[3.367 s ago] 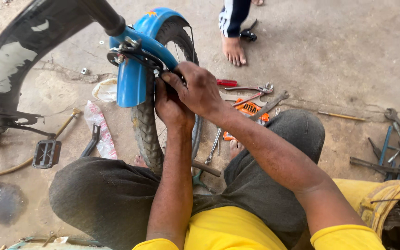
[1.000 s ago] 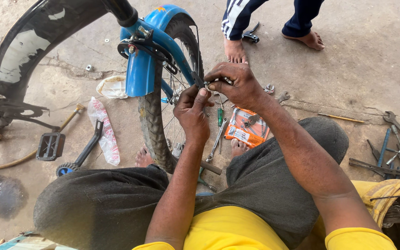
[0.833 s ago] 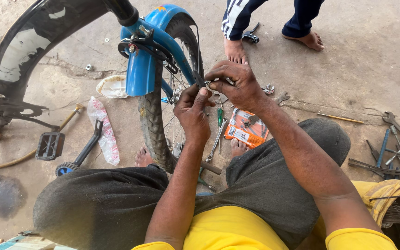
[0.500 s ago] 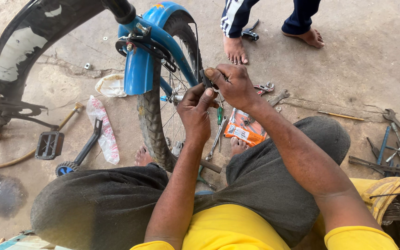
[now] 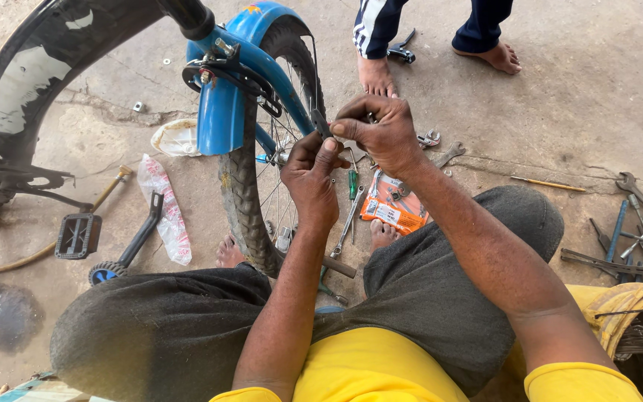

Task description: The person is repairing the front wheel of a bicycle. They use various tools, including a wrench and pliers, to adjust and tighten components on the front wheel hub and brake assembly.

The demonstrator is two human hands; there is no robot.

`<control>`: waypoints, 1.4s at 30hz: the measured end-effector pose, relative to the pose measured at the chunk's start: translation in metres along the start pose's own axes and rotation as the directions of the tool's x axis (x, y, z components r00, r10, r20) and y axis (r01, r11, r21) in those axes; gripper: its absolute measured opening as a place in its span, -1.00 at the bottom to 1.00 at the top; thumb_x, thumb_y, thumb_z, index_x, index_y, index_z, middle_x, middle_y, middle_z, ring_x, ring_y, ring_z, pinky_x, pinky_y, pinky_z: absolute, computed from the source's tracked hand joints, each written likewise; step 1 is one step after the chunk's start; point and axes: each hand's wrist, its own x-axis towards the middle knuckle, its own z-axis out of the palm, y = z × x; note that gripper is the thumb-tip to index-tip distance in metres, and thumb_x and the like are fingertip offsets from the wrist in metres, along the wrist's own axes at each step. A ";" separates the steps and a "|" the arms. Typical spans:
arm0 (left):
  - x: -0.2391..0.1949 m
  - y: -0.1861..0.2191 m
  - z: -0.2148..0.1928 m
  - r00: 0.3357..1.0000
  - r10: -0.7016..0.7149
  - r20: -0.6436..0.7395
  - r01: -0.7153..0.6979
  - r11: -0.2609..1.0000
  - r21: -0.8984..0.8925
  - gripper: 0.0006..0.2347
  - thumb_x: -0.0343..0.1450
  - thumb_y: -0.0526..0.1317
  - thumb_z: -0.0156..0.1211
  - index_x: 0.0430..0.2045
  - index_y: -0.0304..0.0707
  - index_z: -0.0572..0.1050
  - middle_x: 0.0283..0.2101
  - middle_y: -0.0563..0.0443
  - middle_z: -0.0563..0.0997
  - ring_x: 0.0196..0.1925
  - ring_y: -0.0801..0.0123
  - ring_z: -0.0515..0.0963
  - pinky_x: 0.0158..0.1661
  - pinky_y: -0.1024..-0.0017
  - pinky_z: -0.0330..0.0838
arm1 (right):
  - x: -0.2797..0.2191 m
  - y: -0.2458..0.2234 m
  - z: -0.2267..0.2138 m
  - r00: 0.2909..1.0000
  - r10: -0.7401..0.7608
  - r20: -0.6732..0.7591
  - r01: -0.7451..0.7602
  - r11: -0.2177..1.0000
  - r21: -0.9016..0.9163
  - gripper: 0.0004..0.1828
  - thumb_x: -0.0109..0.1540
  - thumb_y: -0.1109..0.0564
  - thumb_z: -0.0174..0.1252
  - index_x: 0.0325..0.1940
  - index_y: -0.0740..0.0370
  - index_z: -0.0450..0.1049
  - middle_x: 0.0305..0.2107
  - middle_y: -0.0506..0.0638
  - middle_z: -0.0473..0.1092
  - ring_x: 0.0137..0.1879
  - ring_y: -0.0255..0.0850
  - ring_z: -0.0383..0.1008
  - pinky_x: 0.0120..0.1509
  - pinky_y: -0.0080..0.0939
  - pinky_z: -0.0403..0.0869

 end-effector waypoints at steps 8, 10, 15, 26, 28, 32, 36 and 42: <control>0.002 0.004 0.001 0.997 -0.062 -0.040 0.058 0.994 -0.096 -0.76 0.44 -0.28 0.33 -0.10 -0.51 0.53 -0.25 -0.17 0.67 -0.26 0.33 0.68 -0.33 0.35 0.63 | -0.003 0.005 0.000 0.992 -0.113 0.055 0.113 0.994 0.013 -0.91 0.29 0.23 0.32 -0.16 0.30 0.57 -0.21 -0.03 0.53 -0.16 -0.43 0.52 -0.09 -0.40 0.56; 0.003 0.007 0.001 0.997 -0.067 -0.031 0.065 0.996 -0.059 -0.75 0.43 -0.28 0.32 -0.10 -0.51 0.53 -0.25 -0.17 0.68 -0.25 0.33 0.69 -0.34 0.36 0.63 | -0.002 0.005 -0.002 0.995 -0.083 0.049 0.085 0.996 -0.024 -0.85 0.28 0.22 0.34 -0.12 0.32 0.54 -0.23 -0.03 0.51 -0.21 -0.45 0.46 -0.16 -0.42 0.50; 0.005 0.013 -0.002 0.998 -0.066 0.004 0.066 0.998 0.017 -0.74 0.42 -0.26 0.34 -0.11 -0.50 0.54 -0.25 -0.15 0.67 -0.24 0.34 0.69 -0.35 0.37 0.63 | 0.000 0.013 -0.011 0.971 -0.187 0.150 0.208 0.969 -0.131 -0.81 0.35 0.14 0.29 -0.06 0.34 0.55 -0.19 -0.04 0.50 -0.11 -0.40 0.50 -0.04 -0.38 0.53; 0.002 0.010 -0.004 0.996 -0.056 0.075 0.053 0.998 0.038 -0.73 0.41 -0.24 0.37 -0.11 -0.46 0.56 -0.25 -0.11 0.68 -0.22 0.37 0.68 -0.32 0.38 0.63 | 0.007 0.026 -0.005 0.959 -0.282 -0.019 0.213 0.767 -0.606 -0.66 0.47 0.07 0.10 -0.33 0.32 0.43 -0.49 -0.01 0.35 -0.43 -0.30 0.36 -0.38 -0.23 0.34; 0.003 0.010 -0.005 0.996 -0.049 0.077 0.044 0.997 0.059 -0.73 0.42 -0.23 0.37 -0.10 -0.46 0.56 -0.25 -0.11 0.68 -0.22 0.37 0.68 -0.32 0.38 0.63 | 0.002 0.018 -0.011 0.835 -0.547 0.053 0.468 0.656 -0.592 -0.88 0.45 0.28 0.04 -0.14 0.40 0.44 -0.29 0.08 0.39 -0.35 -0.26 0.40 -0.34 -0.24 0.40; 0.007 0.012 -0.007 0.995 -0.053 0.083 0.045 0.994 0.095 -0.73 0.42 -0.23 0.36 -0.11 -0.47 0.56 -0.26 -0.12 0.69 -0.23 0.36 0.70 -0.34 0.38 0.63 | 0.003 0.008 -0.011 0.883 -0.327 0.338 0.460 0.454 -0.763 -0.88 0.25 0.39 0.08 -0.21 0.33 0.53 -0.37 0.08 0.48 -0.49 -0.24 0.41 -0.48 -0.22 0.39; 0.006 0.006 -0.008 0.996 -0.011 0.091 0.003 0.996 0.087 -0.73 0.44 -0.24 0.35 -0.07 -0.49 0.56 -0.25 -0.13 0.68 -0.31 0.38 0.65 -0.33 0.40 0.60 | -0.002 0.006 -0.019 0.932 -0.294 0.212 0.314 0.364 -0.877 -0.79 0.18 0.40 0.08 -0.19 0.28 0.55 -0.29 0.14 0.51 -0.41 -0.15 0.49 -0.35 -0.19 0.51; 0.010 0.003 -0.014 0.995 -0.093 -0.024 0.095 0.983 0.159 -0.73 0.41 -0.26 0.35 -0.11 -0.52 0.56 -0.27 -0.13 0.69 -0.34 0.39 0.65 -0.38 0.42 0.61 | -0.002 0.007 -0.010 0.935 -0.106 0.338 0.353 0.370 -0.860 -0.79 0.20 0.30 0.15 -0.12 0.25 0.60 -0.31 0.11 0.54 -0.32 -0.11 0.55 -0.31 -0.10 0.52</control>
